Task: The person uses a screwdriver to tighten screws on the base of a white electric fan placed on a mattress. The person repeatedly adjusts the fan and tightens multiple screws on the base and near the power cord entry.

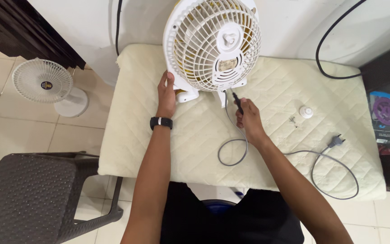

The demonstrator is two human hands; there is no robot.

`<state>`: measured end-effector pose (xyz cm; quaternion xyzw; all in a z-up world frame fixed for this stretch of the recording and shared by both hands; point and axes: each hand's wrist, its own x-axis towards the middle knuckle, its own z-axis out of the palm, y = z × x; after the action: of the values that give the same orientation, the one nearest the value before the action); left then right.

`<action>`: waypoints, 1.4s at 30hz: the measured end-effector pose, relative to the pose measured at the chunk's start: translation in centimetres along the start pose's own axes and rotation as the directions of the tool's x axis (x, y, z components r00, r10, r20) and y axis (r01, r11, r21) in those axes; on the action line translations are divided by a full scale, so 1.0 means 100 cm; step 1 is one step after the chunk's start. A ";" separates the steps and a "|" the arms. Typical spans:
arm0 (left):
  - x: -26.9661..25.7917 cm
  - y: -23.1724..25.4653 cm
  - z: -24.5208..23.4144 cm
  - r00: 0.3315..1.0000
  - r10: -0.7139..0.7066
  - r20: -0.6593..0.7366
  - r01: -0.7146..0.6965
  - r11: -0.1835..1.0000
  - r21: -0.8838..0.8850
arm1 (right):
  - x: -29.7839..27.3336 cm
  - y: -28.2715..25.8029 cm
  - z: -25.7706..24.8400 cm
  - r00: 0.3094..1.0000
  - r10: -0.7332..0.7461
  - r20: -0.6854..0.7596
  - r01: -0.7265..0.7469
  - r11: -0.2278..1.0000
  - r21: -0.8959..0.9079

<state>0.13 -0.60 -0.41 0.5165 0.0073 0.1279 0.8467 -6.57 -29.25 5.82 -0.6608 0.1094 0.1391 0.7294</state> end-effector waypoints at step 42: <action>0.008 -0.005 -0.007 1.000 -0.001 0.024 0.001 1.000 0.026 | 0.016 -0.007 0.014 0.738 -0.601 0.307 0.485 0.155 -0.861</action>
<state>0.89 -0.09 -1.11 0.5291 -0.0009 0.1212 0.8398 -4.89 -27.78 6.11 -0.9432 -0.1899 -0.1321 0.2386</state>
